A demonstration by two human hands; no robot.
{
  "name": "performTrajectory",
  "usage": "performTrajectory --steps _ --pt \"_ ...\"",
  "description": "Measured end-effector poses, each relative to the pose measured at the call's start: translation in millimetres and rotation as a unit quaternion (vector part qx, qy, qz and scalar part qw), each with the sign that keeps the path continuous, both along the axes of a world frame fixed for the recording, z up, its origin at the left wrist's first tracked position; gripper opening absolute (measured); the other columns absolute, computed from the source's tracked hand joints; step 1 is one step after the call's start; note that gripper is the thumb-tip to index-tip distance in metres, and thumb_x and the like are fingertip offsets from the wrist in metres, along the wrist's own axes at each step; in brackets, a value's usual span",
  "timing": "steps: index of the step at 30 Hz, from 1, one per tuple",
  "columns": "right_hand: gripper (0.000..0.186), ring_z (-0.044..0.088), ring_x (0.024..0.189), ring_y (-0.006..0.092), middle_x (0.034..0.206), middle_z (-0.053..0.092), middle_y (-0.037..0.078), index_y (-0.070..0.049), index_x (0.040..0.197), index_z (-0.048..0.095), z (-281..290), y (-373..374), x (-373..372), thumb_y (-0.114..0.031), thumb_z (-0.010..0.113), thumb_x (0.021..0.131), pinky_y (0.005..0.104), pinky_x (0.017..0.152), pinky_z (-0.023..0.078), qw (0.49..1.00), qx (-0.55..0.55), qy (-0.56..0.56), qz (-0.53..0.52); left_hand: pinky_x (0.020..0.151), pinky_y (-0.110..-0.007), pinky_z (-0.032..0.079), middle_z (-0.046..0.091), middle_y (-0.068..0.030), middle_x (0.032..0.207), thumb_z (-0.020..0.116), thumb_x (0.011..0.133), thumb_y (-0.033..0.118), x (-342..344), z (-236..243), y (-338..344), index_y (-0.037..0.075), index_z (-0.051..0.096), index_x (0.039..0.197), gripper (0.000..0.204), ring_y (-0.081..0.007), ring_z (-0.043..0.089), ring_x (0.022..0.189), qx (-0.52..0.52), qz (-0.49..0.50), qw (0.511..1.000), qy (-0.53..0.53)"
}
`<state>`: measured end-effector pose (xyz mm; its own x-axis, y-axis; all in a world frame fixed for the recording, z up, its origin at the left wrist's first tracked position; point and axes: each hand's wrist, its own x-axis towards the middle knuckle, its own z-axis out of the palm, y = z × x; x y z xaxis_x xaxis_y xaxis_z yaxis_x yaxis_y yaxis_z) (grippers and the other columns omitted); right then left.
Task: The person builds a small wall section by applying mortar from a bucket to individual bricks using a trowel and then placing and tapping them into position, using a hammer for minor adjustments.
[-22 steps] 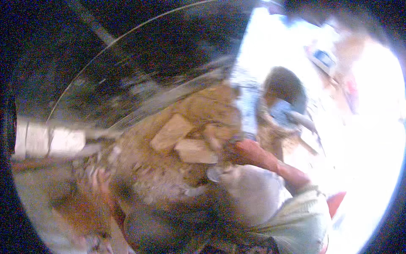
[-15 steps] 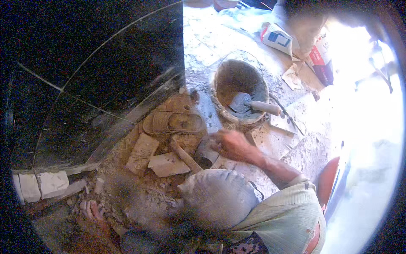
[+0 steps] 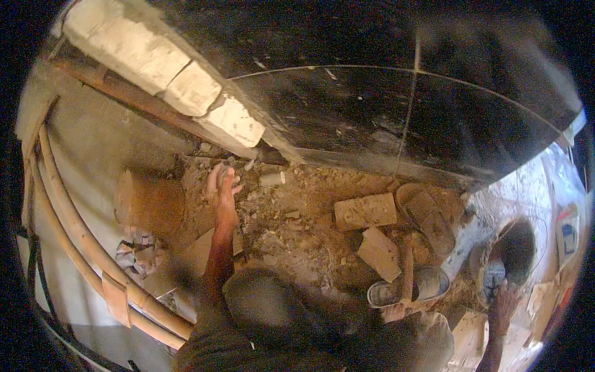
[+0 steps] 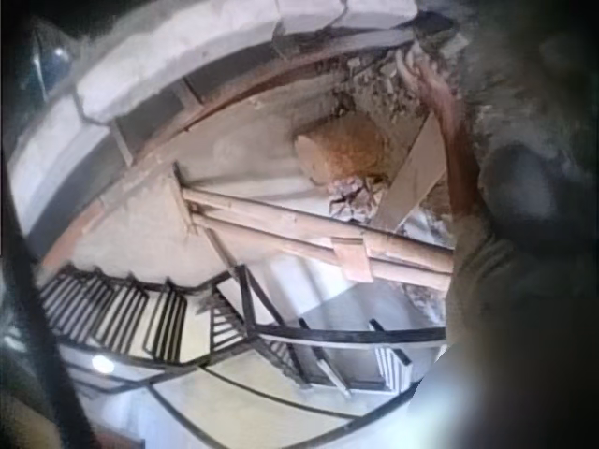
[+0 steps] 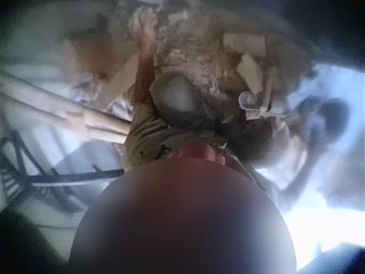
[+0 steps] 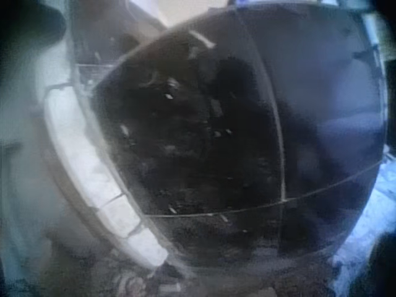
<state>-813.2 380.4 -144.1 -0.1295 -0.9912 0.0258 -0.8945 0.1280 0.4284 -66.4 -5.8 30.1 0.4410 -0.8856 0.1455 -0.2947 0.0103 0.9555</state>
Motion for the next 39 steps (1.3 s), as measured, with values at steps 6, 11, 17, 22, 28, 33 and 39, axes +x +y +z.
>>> performTrajectory --steps 6,11,17,22,28,33,39 --pt "0.050 0.053 0.105 0.0446 0.115 0.056 0.026 -0.007 0.129 0.049 86 -76 16 -0.017 0.058 0.081 0.0508 0.091 0.043 0.939 0.169 -0.190 -0.231 0.097 -0.043 0.045 0.032 -0.0239 0.145 0.072 0.083 0.036 7 13 -26 0.000 0.030 0.143 0.082 -0.0336 0.043 0.127 -0.081 -0.026 0.996 0.004" --pt "0.037 0.059 0.084 0.0354 0.096 0.063 0.018 -0.006 0.111 0.060 95 -31 5 -0.027 0.059 0.080 0.0461 0.075 0.045 0.978 -0.047 -0.142 -0.144 0.104 -0.044 0.038 0.035 -0.0236 0.143 0.077 0.078 0.029 -2 16 -48 -0.002 0.031 0.143 0.085 -0.0315 0.038 0.131 -0.124 -0.030 0.989 -0.078" --pt "0.057 0.054 0.094 0.0373 0.104 0.056 0.021 -0.001 0.127 0.050 152 -18 32 -0.027 0.062 0.078 0.0442 0.081 0.045 0.914 0.032 -0.326 -0.239 0.104 -0.043 0.036 0.039 -0.0227 0.141 0.079 0.077 0.026 9 11 -64 -0.004 0.031 0.142 0.086 -0.0302 0.042 0.127 -0.158 -0.021 0.979 -0.126" --pt "0.047 0.054 0.085 0.0275 0.098 0.056 0.015 -0.004 0.122 0.054 208 -58 152 -0.029 0.061 0.083 0.0376 0.072 0.046 0.815 -0.093 -0.485 -0.303 0.108 -0.042 0.032 0.039 -0.0291 0.138 0.077 0.077 0.032 6 14 -70 -0.008 0.032 0.140 0.087 -0.0364 0.040 0.129 -0.174 -0.012 0.972 -0.158" --pt "0.036 0.055 0.075 0.0157 0.091 0.055 0.009 -0.007 0.116 0.058 219 -160 257 -0.032 0.060 0.089 0.0296 0.061 0.046 0.693 -0.030 -0.675 -0.251 0.109 -0.042 0.031 0.041 -0.0274 0.138 0.078 0.078 0.030 21 2 -70 -0.006 0.034 0.140 0.084 -0.0350 0.039 0.130 -0.163 -0.022 0.980 -0.112" --pt "0.038 0.057 0.071 0.0137 0.087 0.058 0.004 -0.004 0.114 0.057 181 -251 319 -0.026 0.066 0.085 0.0281 0.058 0.048 0.601 0.121 -0.790 -0.005 0.108 -0.041 0.032 0.038 -0.0263 0.141 0.078 0.078 0.027 8 14 -70 -0.007 0.032 0.141 0.085 -0.0321 0.038 0.131 -0.140 -0.035 0.980 -0.139" --pt "0.044 0.059 0.069 0.0149 0.082 0.060 0.002 -0.004 0.116 0.054 162 -314 386 -0.027 0.069 0.081 0.0283 0.060 0.049 0.492 0.305 -0.815 0.023 0.105 -0.038 0.038 0.035 -0.0243 0.141 0.075 0.082 0.020 -5 23 -65 -0.005 0.019 0.145 0.088 -0.0292 0.036 0.131 -0.119 -0.127 0.979 -0.104"
